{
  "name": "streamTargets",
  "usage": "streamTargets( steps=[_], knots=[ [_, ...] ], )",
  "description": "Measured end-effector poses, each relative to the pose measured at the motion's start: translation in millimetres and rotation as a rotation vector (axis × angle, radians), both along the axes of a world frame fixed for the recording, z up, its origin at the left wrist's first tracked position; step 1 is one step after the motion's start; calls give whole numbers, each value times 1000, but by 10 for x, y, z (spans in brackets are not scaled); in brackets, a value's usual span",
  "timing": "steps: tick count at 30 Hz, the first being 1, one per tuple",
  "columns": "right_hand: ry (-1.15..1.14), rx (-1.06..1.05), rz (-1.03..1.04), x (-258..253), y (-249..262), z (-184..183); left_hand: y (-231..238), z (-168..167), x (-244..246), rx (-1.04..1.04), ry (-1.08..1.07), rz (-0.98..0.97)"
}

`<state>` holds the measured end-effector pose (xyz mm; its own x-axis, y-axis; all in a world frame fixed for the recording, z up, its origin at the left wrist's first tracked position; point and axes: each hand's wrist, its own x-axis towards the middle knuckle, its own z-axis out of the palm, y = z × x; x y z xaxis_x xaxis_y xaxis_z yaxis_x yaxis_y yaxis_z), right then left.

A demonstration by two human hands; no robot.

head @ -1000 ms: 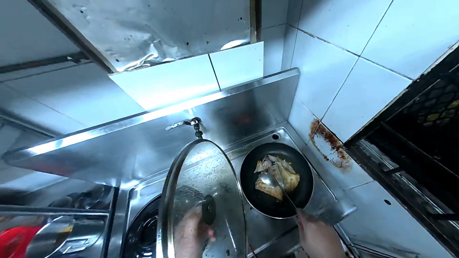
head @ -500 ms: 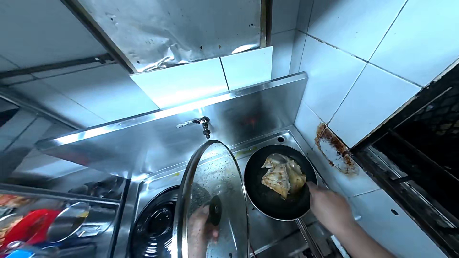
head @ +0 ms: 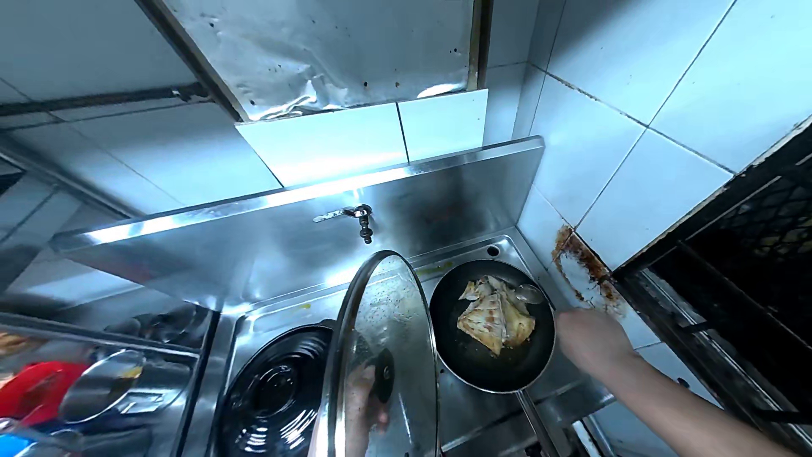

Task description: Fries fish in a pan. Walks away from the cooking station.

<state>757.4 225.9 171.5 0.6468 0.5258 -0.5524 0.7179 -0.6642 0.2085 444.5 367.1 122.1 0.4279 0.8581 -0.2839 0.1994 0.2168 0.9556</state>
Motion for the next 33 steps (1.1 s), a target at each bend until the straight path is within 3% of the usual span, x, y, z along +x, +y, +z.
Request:
streamTargets(
  steps=[5,10,14,18,23,33],
  knots=[
    [-104,144,384,170,148,-36,160,-409,-169,46,-118,1],
    [-24,168,671,243,382,41,-44,-3,-86,-4,-31,72],
    [88,64,724,179,398,217,-73,-260,-295,-11,-133,48],
    [197,-55,777,-98,400,174,-111,-312,-366,-33,-199,85],
    [140,-89,760,-240,469,6,-117,-351,-406,-23,-242,121],
    [-1,-4,681,-39,648,-249,-129,-305,-383,-41,-242,165]
  ],
)
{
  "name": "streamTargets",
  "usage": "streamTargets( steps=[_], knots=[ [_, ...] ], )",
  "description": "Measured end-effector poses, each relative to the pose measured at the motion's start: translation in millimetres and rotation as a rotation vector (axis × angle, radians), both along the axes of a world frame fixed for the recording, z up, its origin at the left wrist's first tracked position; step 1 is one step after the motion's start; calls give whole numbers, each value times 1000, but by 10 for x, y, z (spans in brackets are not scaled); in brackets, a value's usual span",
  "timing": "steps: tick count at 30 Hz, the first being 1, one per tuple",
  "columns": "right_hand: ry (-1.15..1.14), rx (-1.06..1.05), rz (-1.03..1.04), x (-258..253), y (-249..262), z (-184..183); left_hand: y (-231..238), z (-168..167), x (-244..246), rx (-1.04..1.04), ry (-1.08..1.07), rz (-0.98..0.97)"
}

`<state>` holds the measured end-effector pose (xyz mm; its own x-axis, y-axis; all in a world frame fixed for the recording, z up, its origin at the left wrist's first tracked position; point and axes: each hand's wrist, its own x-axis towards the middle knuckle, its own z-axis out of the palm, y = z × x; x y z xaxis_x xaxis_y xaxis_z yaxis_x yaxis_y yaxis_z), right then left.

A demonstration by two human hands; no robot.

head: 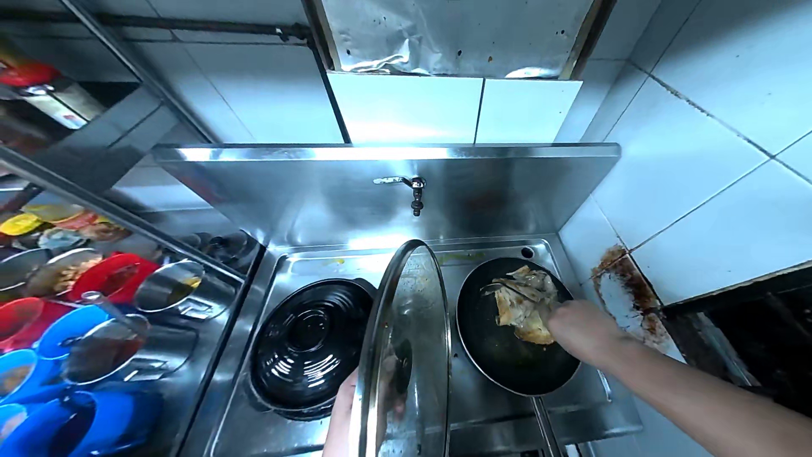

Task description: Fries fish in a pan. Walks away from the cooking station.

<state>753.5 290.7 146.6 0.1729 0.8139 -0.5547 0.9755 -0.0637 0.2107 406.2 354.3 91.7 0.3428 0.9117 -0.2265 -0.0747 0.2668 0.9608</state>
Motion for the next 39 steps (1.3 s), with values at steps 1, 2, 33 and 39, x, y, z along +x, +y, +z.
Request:
streamTargets(
  steps=[1,2,33,39],
  knots=[
    [7,-4,-24,36,16,-9,-1,4,-4,0,0,0],
    [22,-6,-55,75,35,-7,2,16,-10,3,5,-7],
    [109,-26,-671,57,-516,164,110,41,96,18,41,-195],
    [17,0,-664,149,-611,123,124,44,117,11,33,-209]
  ],
)
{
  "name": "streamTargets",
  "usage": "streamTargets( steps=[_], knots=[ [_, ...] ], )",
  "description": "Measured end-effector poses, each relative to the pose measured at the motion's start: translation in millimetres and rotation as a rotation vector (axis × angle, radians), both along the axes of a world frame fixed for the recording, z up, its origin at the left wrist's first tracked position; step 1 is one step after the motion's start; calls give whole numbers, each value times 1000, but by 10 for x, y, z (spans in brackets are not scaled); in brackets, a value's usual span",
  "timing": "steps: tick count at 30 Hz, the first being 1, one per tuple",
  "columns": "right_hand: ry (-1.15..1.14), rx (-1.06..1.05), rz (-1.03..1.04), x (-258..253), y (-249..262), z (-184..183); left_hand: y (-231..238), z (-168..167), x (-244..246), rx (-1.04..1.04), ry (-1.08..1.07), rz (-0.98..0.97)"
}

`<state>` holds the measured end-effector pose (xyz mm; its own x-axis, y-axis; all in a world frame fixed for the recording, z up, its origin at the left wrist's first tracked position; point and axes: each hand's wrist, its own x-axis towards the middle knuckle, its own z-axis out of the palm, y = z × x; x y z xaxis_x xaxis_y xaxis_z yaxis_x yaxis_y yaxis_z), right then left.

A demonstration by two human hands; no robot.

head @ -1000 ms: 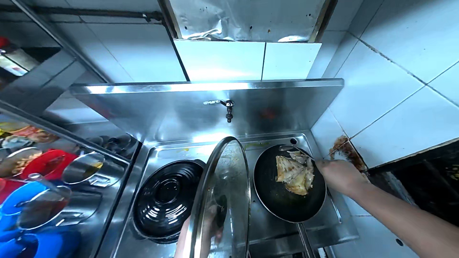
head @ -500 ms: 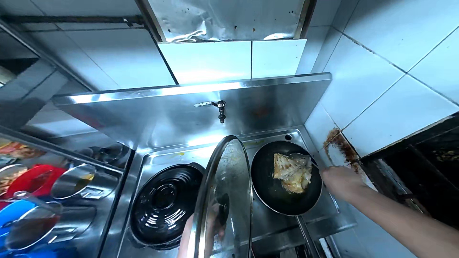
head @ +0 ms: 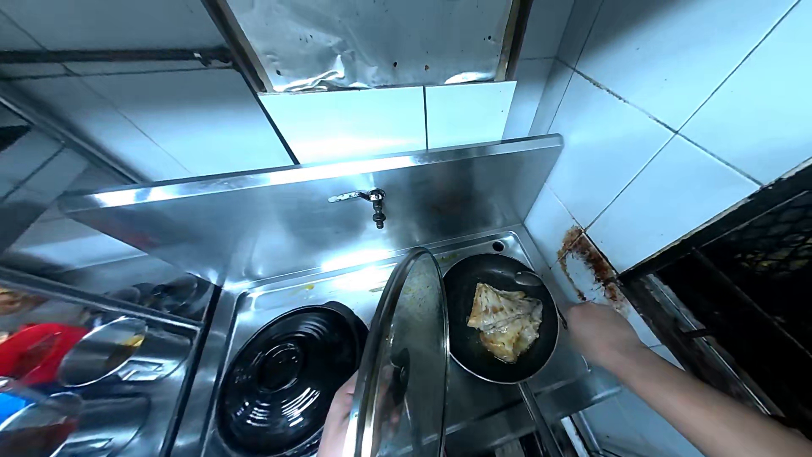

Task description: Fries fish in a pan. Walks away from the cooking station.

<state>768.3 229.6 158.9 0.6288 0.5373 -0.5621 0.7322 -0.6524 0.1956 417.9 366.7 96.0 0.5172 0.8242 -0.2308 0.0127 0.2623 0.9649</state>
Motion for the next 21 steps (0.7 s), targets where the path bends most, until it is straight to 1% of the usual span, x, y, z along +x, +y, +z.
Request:
streamTargets(
  steps=[4,10,12,14,16,17,19,21],
  knots=[
    [47,-31,-77,32,-101,-50,2,47,22,-1,16,-10],
    [157,-36,-188,-66,-258,98,23,51,78,-2,18,-17],
    [152,-51,-178,-66,-308,133,26,47,88,3,14,-20],
    [89,-58,-156,-94,-308,239,28,30,81,11,0,-27],
    [-10,-10,-63,-158,-265,322,15,30,78,7,-10,-18],
    [-42,34,17,-192,-224,327,3,33,69,5,-10,-12],
    [-71,125,207,-213,-91,232,-24,18,54,4,-5,0],
    [-67,150,377,-214,114,89,-59,-5,44,4,-14,11]
  ],
)
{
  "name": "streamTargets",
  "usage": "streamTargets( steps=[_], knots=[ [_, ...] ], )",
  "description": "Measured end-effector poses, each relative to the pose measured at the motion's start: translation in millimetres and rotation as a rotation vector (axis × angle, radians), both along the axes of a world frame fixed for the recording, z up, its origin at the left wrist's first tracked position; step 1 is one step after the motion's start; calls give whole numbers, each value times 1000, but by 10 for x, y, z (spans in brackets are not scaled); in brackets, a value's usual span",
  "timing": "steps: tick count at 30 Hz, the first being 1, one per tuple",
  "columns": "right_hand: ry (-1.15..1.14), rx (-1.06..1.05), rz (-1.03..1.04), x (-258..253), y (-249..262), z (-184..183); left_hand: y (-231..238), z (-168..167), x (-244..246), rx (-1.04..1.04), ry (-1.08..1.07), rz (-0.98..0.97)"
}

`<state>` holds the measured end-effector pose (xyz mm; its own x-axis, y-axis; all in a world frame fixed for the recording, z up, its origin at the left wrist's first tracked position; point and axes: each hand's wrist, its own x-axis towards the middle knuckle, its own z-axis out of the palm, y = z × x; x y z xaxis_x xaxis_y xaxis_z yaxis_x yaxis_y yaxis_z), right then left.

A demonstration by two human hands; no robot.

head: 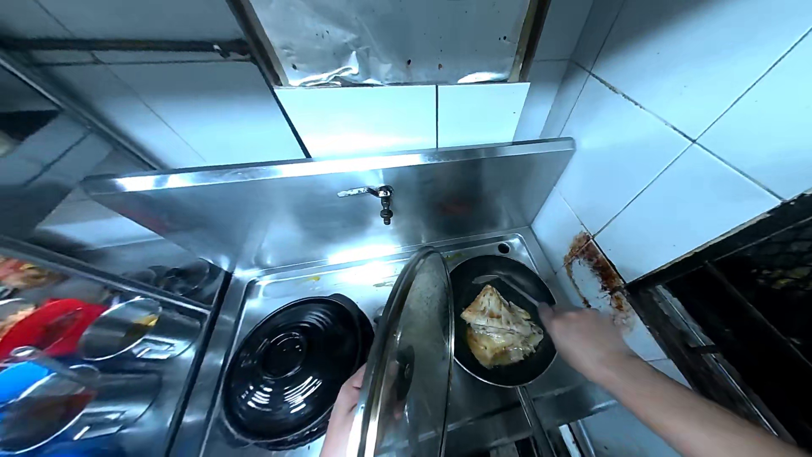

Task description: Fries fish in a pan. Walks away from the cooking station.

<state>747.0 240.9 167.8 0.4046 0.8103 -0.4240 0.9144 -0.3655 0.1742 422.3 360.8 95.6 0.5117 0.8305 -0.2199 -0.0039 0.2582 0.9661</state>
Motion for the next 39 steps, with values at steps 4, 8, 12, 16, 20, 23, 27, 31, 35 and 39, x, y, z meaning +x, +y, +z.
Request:
streamTargets(
  steps=[4,8,12,16,20,23,27,31,35,39],
  knots=[
    [-10,-92,211,52,302,-141,-77,40,-4,-19,21,20],
    [-37,-142,237,167,265,-95,-121,39,-8,-18,35,40],
    [-74,-181,137,309,98,-44,-105,3,14,-7,55,39],
    [-67,-18,-17,524,-178,-138,-69,24,77,-2,67,12],
    [63,75,-184,387,-602,-21,10,22,77,21,41,-39],
    [202,33,-208,165,-891,-78,43,17,83,9,22,-44],
    [333,95,-379,-10,-1192,-195,69,46,81,19,29,-56],
    [138,164,-297,-125,-1450,-131,89,44,46,28,48,-69],
    [23,34,-278,-312,-1317,-88,104,15,70,18,24,-71],
    [126,-137,-433,-458,-1093,-60,78,37,84,7,16,-67]
  ],
)
